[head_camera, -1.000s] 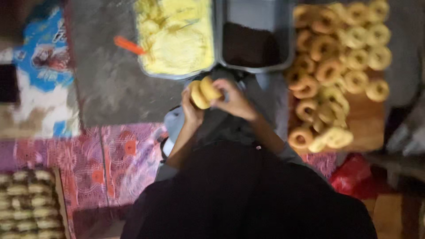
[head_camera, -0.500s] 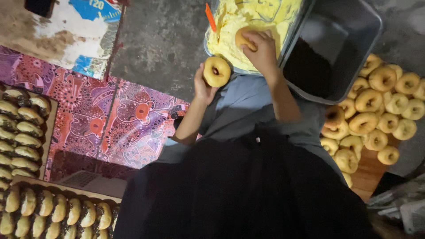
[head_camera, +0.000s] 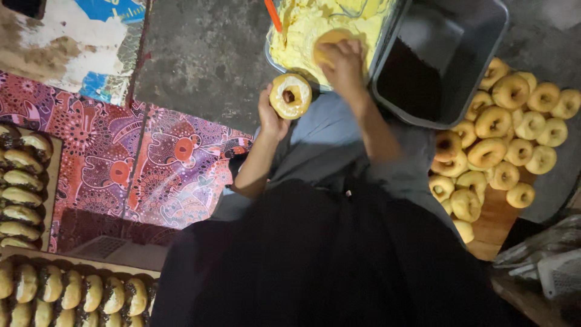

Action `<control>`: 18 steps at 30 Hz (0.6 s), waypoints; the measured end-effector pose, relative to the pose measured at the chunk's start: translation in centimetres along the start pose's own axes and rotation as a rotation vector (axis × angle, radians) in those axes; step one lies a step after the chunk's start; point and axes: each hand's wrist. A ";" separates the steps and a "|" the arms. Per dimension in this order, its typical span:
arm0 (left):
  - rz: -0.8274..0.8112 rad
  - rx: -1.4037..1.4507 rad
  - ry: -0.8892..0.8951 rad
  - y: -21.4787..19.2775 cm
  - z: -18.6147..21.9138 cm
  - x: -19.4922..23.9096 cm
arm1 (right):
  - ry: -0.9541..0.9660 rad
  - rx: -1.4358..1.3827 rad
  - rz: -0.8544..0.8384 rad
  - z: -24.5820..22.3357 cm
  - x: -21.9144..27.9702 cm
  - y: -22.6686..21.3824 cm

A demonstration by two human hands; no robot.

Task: The person picks up a donut, scoops a yellow filling into the center hole, and places the filled donut on a wooden board. This process is repeated for multiple donuts.

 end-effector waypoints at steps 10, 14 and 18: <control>0.020 -0.097 -0.020 0.8 -0.2 1.1 | -0.203 -0.199 -0.047 -2.6 3.2 1.0; 0.077 -0.096 -0.052 0.7 -0.9 1.6 | 0.135 0.092 -0.024 -0.1 1.8 -0.5; 0.100 -0.074 -0.111 2.6 -0.9 1.5 | -0.161 -0.135 0.039 -1.9 2.9 -1.0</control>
Point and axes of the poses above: each hand's wrist, its own x-axis away from the middle knuckle, its own y-axis out of the palm, z = x × y, and after that the axes turned 4 degrees about -y, right-handed
